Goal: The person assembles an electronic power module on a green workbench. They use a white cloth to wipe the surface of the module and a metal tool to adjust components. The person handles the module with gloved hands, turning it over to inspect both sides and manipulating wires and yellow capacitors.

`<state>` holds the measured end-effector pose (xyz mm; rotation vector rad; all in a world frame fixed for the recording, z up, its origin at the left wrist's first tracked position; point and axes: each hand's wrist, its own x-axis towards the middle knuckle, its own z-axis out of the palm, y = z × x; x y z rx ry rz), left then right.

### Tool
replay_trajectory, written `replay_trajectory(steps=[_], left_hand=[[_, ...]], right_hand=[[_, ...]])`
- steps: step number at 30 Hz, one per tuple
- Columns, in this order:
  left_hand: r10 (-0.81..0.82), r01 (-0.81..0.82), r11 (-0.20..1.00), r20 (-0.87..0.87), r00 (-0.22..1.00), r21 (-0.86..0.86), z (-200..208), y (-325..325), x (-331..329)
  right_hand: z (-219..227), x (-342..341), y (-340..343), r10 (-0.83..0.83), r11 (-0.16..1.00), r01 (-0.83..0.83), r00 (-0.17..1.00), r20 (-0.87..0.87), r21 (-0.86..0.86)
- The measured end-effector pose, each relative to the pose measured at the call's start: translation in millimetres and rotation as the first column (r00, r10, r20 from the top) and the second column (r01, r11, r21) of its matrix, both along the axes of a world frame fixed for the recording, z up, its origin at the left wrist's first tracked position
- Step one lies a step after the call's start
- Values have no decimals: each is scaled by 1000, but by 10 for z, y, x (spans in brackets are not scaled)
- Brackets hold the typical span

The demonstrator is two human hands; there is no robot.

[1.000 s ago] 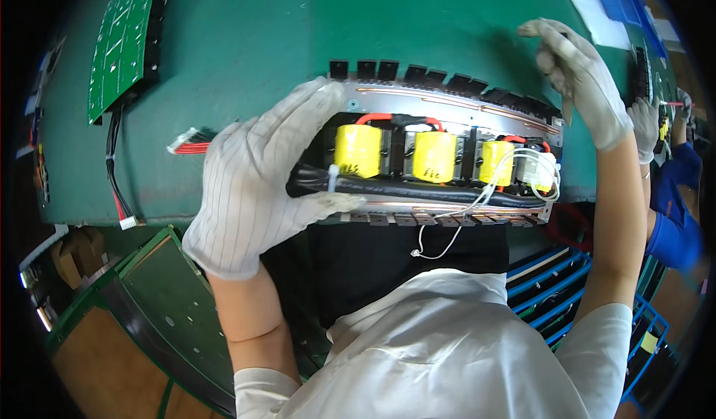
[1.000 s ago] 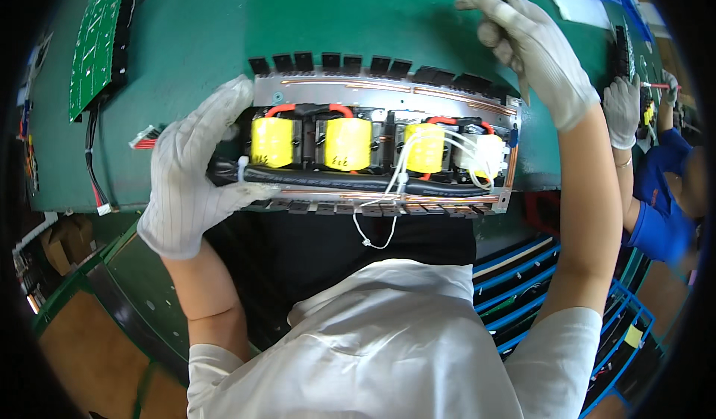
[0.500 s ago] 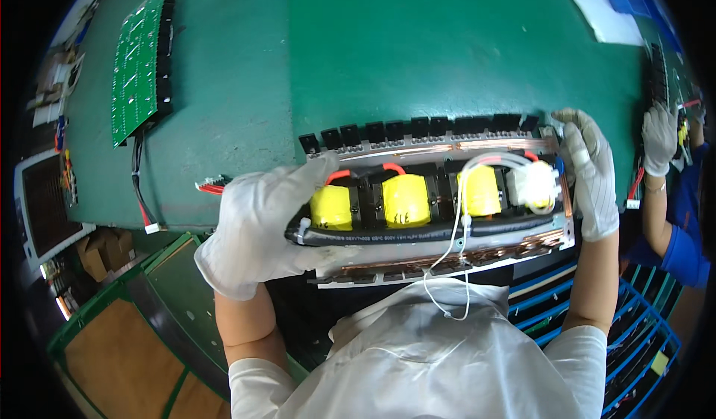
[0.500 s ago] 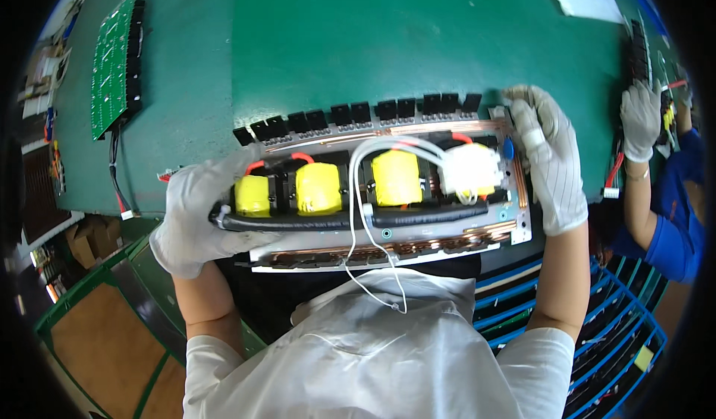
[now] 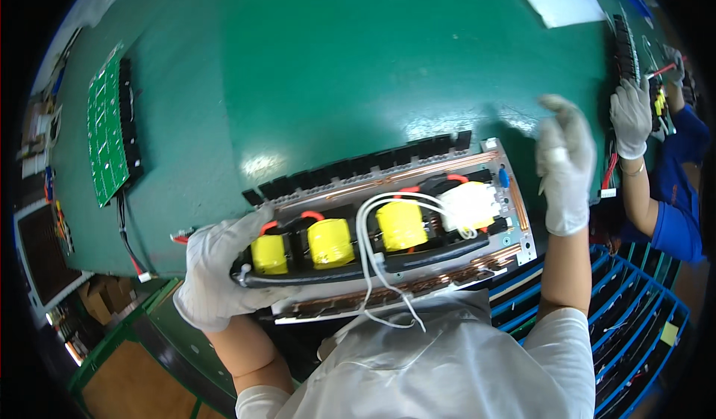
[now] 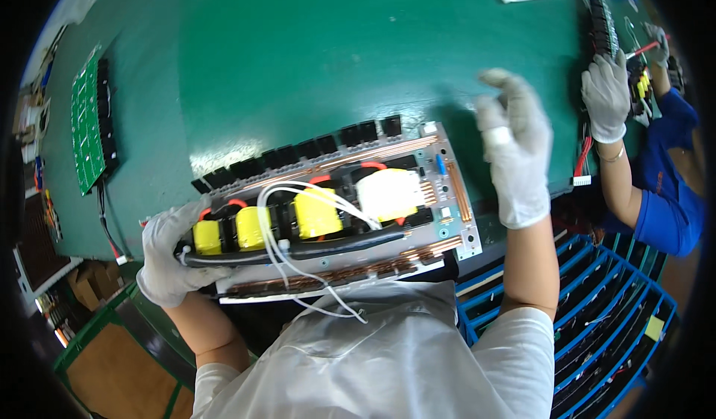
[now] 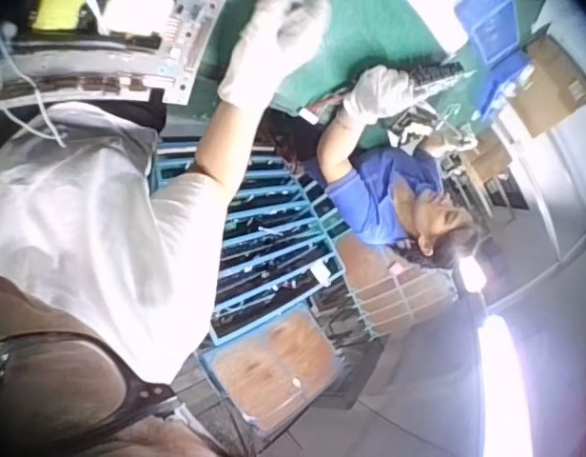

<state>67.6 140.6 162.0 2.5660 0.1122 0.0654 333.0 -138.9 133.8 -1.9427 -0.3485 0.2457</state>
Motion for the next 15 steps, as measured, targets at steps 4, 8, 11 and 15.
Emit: replay_trajectory(steps=[4,8,11,15], left_hand=[[13,-12,1000,-102,995,10,37,83,-24],[60,-45,996,-188,980,80,76,20,-43],[23,-12,996,-115,993,93,-29,22,-52],[112,-100,992,-165,980,81,-36,-11,-169]], right_hand=[[-92,14,-132,9,997,-17,995,-102,-74],[-108,-4,-171,47,993,-53,997,-62,-108],[-136,7,-188,97,984,-95,995,11,-149],[-107,36,-165,154,974,-151,988,8,-169]])
